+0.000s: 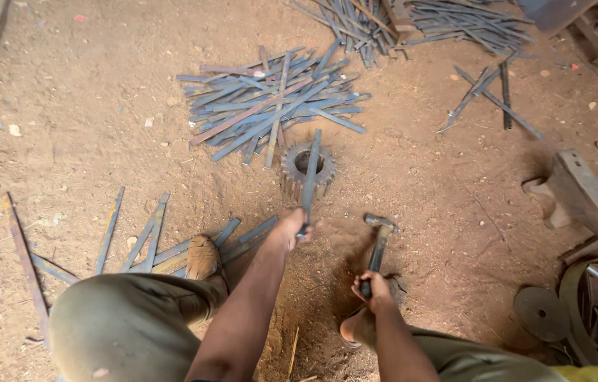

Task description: The person sits on the ground and repeatedly sharpens metal rods by striking them against a gear-like anvil using a hammer. The person picks up rods from a pile, strikes them, and places them back down.

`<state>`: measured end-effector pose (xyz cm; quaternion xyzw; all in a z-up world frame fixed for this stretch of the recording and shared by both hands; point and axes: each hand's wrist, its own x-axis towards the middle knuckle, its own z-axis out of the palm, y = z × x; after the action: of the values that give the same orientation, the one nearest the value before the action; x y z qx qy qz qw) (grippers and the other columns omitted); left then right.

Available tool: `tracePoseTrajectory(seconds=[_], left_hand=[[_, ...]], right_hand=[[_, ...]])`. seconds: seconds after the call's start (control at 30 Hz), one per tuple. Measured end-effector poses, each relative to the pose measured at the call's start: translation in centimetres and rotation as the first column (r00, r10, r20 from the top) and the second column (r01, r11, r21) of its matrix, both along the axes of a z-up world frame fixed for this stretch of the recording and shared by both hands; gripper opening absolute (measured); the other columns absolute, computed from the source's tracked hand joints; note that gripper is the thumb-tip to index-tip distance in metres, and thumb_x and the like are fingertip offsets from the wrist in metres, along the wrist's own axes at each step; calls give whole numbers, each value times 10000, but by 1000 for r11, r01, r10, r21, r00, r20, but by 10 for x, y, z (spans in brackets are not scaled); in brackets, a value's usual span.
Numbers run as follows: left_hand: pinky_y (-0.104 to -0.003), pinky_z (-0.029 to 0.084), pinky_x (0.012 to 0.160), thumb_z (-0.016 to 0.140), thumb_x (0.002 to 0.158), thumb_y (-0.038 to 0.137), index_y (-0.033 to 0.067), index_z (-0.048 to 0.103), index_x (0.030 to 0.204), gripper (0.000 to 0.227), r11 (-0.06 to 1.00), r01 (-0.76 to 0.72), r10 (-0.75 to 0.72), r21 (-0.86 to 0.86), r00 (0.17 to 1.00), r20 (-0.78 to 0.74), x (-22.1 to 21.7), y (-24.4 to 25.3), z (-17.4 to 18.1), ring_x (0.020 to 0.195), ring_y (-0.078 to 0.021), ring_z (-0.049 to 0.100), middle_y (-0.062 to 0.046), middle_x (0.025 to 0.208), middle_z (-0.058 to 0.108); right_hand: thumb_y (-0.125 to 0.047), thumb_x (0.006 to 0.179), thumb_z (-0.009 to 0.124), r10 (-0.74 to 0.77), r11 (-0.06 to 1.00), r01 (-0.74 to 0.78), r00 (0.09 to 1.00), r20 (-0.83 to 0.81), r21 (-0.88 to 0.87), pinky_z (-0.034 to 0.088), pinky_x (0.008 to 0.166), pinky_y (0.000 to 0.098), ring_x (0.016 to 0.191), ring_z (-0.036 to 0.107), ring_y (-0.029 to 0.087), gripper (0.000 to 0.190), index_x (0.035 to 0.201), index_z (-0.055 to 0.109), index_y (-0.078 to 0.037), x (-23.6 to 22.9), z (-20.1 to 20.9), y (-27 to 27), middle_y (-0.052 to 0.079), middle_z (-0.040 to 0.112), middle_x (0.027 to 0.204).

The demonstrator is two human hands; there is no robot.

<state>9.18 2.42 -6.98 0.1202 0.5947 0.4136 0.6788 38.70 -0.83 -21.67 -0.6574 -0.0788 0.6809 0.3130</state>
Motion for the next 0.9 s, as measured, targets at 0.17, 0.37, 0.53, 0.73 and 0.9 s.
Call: tracePoseTrajectory(seconds=[0.17, 0.37, 0.53, 0.73, 0.9], left_hand=[[-461, 556, 886, 549, 1037, 273, -4, 606, 1349, 421, 932, 319, -339, -170, 610, -716, -5, 9, -123, 1106, -388, 704, -287, 1211, 698], [-576, 477, 1015, 295, 1088, 280, 31, 461, 1450, 469, 939, 290, -313, -184, 501, -807, -10, 18, -200, 1167, -503, 606, -353, 1244, 616], [-535, 563, 876, 267, 1094, 332, -50, 633, 1173, 535, 928, 306, -346, -211, 503, -792, -10, 23, -205, 998, -411, 682, -279, 1062, 675], [-370, 570, 581, 117, 1153, 441, -6, 703, 1044, 745, 901, 278, -433, -333, 635, -640, -3, 28, -171, 621, -177, 543, -67, 745, 572], [-326, 563, 492, 110, 1135, 422, 25, 634, 1130, 658, 908, 306, -418, -287, 605, -678, -6, 32, -188, 574, -149, 568, -42, 732, 571]], right_hand=[[-254, 919, 685, 35, 999, -36, 991, -127, -7, 565, 517, 346, 570, 630, 204, 360, 1138, 534, -11, 13, -17, 23, 83, 659, 702], [-195, 966, 703, 243, 952, -301, 844, 479, 48, 520, 479, 413, 517, 580, 245, 446, 1309, 506, 11, -28, -4, 36, 124, 597, 694], [-204, 1010, 668, 142, 720, -610, 597, 790, 331, 538, 449, 339, 526, 617, 197, 481, 1391, 420, -47, -64, 63, 50, 129, 660, 854], [-136, 1056, 657, -408, -217, -545, 805, 432, 810, 557, 477, 252, 581, 652, 149, 342, 1309, 446, -44, -101, 136, 98, 105, 699, 966], [-71, 1017, 654, -301, -460, -276, 943, 145, 844, 569, 529, 241, 689, 680, 189, 172, 1165, 566, -71, -128, 132, 128, 96, 721, 955]])
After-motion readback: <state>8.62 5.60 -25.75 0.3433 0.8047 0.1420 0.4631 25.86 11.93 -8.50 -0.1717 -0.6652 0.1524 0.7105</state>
